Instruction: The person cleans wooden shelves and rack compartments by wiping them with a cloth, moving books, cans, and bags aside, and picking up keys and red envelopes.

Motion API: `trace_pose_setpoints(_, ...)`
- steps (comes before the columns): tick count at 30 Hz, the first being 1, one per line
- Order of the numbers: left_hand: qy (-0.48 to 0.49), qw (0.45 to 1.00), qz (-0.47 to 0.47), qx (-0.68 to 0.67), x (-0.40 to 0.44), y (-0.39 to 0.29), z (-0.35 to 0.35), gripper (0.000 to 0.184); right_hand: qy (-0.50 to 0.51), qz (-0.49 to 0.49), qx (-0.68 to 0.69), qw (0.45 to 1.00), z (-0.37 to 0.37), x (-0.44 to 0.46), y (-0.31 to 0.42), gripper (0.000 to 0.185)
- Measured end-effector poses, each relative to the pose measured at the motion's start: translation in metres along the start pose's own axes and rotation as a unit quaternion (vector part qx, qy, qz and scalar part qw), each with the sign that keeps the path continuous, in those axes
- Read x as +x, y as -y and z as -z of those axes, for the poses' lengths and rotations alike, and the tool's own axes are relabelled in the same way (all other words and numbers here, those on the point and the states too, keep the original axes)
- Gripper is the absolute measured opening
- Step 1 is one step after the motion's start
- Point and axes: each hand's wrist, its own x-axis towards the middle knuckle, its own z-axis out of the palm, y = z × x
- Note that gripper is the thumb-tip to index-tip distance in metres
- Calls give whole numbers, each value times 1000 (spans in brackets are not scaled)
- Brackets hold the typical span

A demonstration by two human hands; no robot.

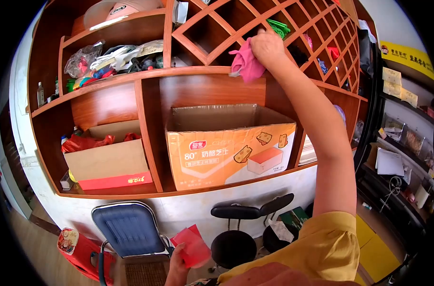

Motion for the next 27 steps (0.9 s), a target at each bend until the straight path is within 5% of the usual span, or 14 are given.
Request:
trace_pose_setpoints(2,13,999,14,-33,-1,3,-18,44,0,-67,154,986,-26,20,-11,19)
trace_pose_setpoints(4,9,999,9,-38,7,3,-15,43,142,19,185,972,-11,46,-19,25)
trace_pose_setpoints(5,2,999,6,-39,9,3,-13,43,276,-77,375,881,-18,54,-28,27)
trace_pose_setpoints(6,0,999,10,-39,8,2,-13,43,291,-90,490,817,-32,52,-32,24)
trace_pose_setpoints(9,13,998,7,-67,17,8,-18,42,340,48,360,868,-73,68,-35,24)
trace_pose_setpoints(13,-17,999,4,-46,16,15,-19,43,387,-17,298,872,-97,93,-11,23)
trace_pose_setpoints(21,-17,999,25,-38,23,45,-19,44,321,-101,320,886,-100,91,9,22)
trace_pose_setpoints(27,-48,998,34,18,11,66,-28,52,241,21,256,936,-34,50,-16,22)
